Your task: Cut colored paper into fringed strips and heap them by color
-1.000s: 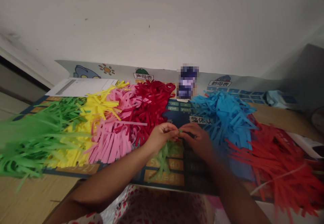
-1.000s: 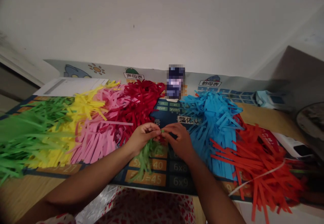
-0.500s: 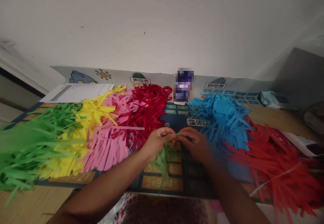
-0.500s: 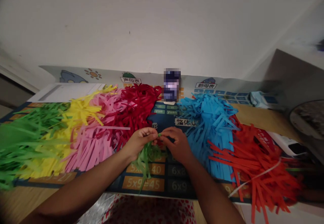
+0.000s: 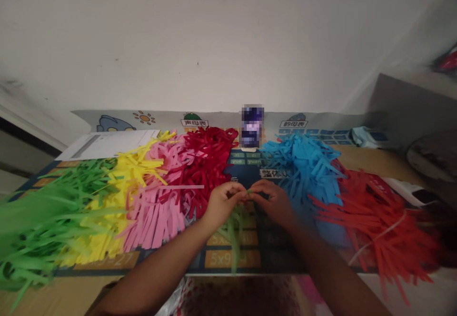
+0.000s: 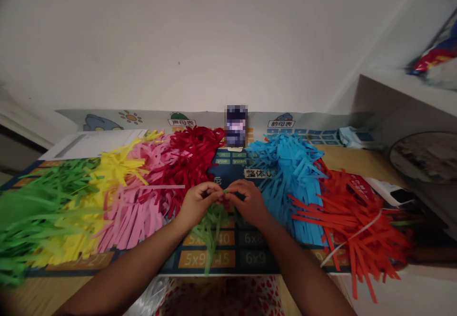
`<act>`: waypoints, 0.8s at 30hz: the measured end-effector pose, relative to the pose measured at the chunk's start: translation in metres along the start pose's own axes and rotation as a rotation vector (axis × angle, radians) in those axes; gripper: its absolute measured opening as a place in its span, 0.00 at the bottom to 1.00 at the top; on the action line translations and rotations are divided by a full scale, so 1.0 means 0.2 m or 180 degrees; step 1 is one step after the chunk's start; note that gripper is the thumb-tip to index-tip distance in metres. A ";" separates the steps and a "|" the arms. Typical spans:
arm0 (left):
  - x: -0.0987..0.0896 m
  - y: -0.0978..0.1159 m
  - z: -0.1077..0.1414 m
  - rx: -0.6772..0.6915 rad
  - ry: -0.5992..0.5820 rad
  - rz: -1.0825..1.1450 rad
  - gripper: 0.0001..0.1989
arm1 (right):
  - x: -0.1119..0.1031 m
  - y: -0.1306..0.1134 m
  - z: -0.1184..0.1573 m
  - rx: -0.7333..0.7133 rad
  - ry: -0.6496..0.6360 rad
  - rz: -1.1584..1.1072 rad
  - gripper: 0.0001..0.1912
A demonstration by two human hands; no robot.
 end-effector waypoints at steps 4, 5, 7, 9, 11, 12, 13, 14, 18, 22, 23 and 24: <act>0.01 -0.05 -0.01 -0.0269 -0.0142 0.0676 0.14 | -0.01 -0.03 -0.01 -0.0059 0.0008 -0.0239 0.06; 0.02 -0.05 -0.01 -0.0330 -0.0168 0.0830 0.15 | -0.02 -0.05 -0.02 -0.0076 -0.0002 -0.0230 0.06; 0.03 -0.06 -0.01 -0.0444 -0.0240 0.1106 0.17 | -0.02 -0.08 -0.03 -0.0100 -0.0097 -0.0158 0.06; 0.05 -0.06 0.00 -0.0548 -0.0324 0.1314 0.19 | -0.02 -0.11 -0.05 -0.0125 -0.0256 -0.0088 0.06; 0.06 -0.05 0.00 -0.0633 -0.0377 0.1481 0.20 | -0.02 -0.15 -0.06 -0.0150 -0.0349 -0.0024 0.06; 0.06 -0.05 0.01 -0.0663 -0.0389 0.1537 0.20 | -0.02 -0.16 -0.07 -0.0152 -0.0336 0.0015 0.07; 0.06 -0.05 0.01 -0.0674 -0.0396 0.1560 0.20 | -0.02 -0.17 -0.07 -0.0145 -0.0295 0.0061 0.07; 0.06 -0.05 0.01 -0.0657 -0.0398 0.1556 0.20 | -0.03 -0.18 -0.07 -0.0129 -0.0234 0.0111 0.06; 0.04 -0.02 0.00 -0.0292 -0.0260 0.1332 0.19 | -0.04 -0.19 -0.07 -0.0100 0.0036 0.0341 0.05; 0.00 0.02 0.00 0.0159 -0.0098 0.0740 0.16 | -0.05 -0.17 -0.08 -0.0038 0.0248 0.0591 0.05; -0.01 0.04 0.00 0.0229 -0.0088 0.0497 0.15 | -0.05 -0.18 -0.08 -0.0027 0.0306 0.0677 0.05; -0.01 0.05 0.00 0.0274 -0.0082 0.0233 0.13 | -0.05 -0.19 -0.07 -0.0040 0.0342 0.0770 0.05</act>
Point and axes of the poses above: each hand's wrist, its own z-axis away from the middle knuckle, its own x-axis out of the palm, y = z × x, the point moved 9 cm from there along -z, towards the middle knuckle, and after that the axes turned 7 degrees about -y, right-handed, at the moved point
